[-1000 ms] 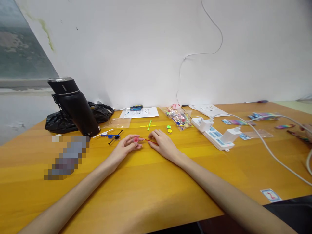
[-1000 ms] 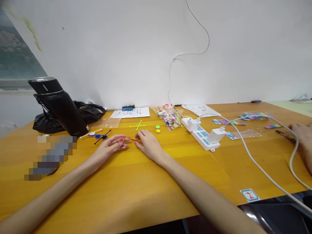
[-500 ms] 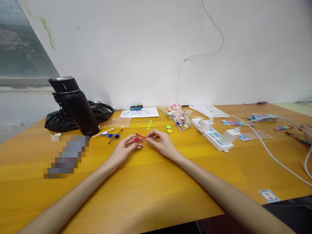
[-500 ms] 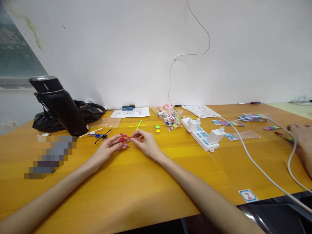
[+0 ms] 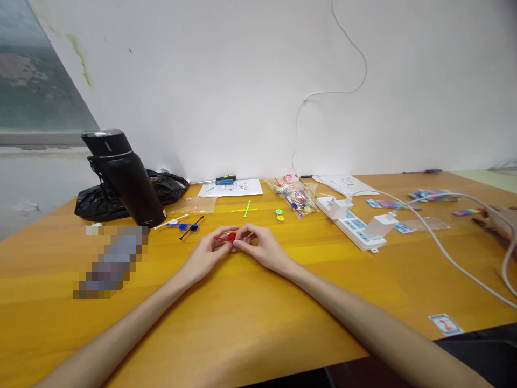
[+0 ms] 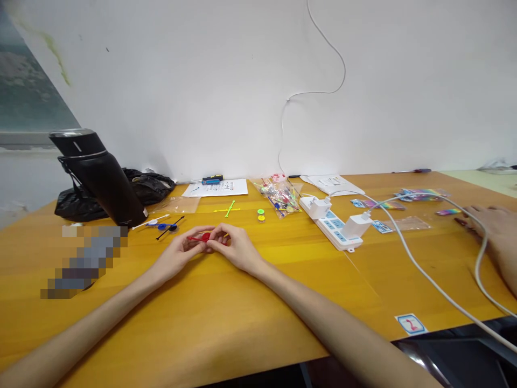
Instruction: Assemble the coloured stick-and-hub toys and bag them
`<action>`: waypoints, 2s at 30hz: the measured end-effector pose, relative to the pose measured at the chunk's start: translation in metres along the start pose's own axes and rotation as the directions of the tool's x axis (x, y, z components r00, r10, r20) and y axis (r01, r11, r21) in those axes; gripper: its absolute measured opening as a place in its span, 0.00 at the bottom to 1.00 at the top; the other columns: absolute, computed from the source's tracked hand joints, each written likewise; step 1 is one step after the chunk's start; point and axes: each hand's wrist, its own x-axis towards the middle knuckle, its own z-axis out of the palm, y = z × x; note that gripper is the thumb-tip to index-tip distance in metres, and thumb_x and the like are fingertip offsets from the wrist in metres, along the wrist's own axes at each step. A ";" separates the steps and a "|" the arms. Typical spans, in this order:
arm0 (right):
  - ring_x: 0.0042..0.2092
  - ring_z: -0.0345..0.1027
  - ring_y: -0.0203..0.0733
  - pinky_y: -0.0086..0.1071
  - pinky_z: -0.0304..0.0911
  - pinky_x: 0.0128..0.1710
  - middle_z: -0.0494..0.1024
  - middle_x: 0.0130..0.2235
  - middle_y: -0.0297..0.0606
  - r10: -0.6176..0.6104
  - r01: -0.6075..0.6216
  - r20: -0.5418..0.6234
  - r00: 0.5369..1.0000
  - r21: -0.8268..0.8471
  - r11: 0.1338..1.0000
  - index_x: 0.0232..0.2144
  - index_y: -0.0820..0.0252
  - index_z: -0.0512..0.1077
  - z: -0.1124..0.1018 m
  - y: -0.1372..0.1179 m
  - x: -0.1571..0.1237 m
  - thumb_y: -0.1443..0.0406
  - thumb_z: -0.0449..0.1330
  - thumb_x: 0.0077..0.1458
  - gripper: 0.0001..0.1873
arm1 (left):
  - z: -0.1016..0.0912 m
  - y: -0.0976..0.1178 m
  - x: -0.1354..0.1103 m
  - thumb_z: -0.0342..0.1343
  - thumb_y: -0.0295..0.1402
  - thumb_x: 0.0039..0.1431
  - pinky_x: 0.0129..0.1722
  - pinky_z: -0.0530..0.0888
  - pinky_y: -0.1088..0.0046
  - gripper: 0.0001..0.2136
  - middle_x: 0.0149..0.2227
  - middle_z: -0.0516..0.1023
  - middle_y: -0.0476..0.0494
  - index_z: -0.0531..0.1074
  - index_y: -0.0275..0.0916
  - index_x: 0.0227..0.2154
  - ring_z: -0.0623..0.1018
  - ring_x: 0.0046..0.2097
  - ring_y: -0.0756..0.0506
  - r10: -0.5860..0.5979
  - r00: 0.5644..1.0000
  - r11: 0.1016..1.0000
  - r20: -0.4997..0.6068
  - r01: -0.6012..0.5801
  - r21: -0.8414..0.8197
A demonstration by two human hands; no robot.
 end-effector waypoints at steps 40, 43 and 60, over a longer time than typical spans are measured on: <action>0.35 0.68 0.37 0.31 0.63 0.36 0.77 0.35 0.35 0.015 -0.012 -0.067 0.998 0.041 0.999 0.38 0.58 0.72 -0.002 0.002 -0.001 0.53 0.63 0.61 0.15 | 0.000 -0.001 0.000 0.61 0.42 0.63 0.54 0.78 0.61 0.22 0.56 0.78 0.37 0.71 0.40 0.56 0.80 0.54 0.39 -0.025 0.999 0.989 0.046 0.031 -0.143; 0.38 0.69 0.39 0.32 0.64 0.39 0.78 0.37 0.36 -0.020 0.022 -0.082 0.996 0.027 0.999 0.38 0.58 0.73 -0.002 0.000 -0.001 0.53 0.62 0.62 0.14 | 0.001 0.000 0.000 0.62 0.43 0.62 0.53 0.78 0.61 0.22 0.56 0.78 0.36 0.71 0.40 0.56 0.80 0.53 0.39 -0.026 0.998 0.989 0.055 0.034 -0.142; 0.33 0.68 0.36 0.29 0.61 0.33 0.78 0.33 0.34 0.076 -0.070 -0.110 0.991 0.057 0.996 0.37 0.59 0.73 -0.001 0.004 0.000 0.53 0.65 0.59 0.15 | 0.001 -0.007 0.001 0.60 0.42 0.64 0.53 0.78 0.60 0.19 0.59 0.76 0.37 0.74 0.39 0.53 0.78 0.56 0.37 0.002 0.998 0.995 0.066 0.005 -0.103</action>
